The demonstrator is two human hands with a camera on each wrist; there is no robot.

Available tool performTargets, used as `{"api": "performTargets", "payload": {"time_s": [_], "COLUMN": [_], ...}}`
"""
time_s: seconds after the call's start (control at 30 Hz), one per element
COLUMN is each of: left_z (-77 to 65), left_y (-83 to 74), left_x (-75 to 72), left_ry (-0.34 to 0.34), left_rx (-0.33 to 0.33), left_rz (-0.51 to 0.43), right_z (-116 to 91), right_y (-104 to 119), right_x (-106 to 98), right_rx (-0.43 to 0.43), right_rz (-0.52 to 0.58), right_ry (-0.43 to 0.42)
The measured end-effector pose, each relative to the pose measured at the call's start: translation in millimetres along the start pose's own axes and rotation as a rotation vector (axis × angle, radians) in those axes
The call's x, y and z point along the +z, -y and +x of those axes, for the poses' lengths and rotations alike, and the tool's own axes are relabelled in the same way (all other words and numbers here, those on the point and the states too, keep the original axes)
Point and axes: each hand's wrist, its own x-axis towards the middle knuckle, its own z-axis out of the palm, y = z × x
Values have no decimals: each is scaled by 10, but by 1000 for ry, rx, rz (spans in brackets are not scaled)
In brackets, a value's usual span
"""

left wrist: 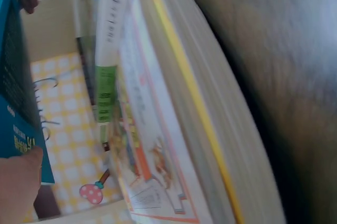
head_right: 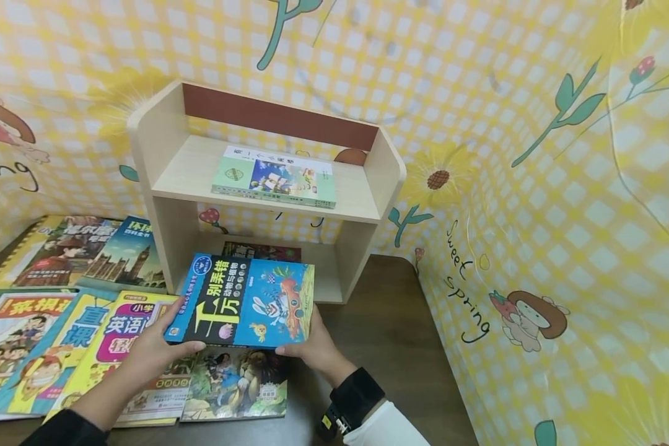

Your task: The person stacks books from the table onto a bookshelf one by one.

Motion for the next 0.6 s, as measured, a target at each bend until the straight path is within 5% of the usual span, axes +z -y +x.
{"api": "performTargets", "payload": {"time_s": [0.33,0.6], "left_z": [517,793], "left_y": [30,70], "left_x": [65,50], "left_ry": [27,82], "left_rx": [125,74], "left_rz": [102,76], "right_z": [371,618], "right_y": [-344,-391], "right_x": [-132,-173], "right_rx": [-19,145], "right_rz": [-42,-53], "right_ry": [-57,-133]}}
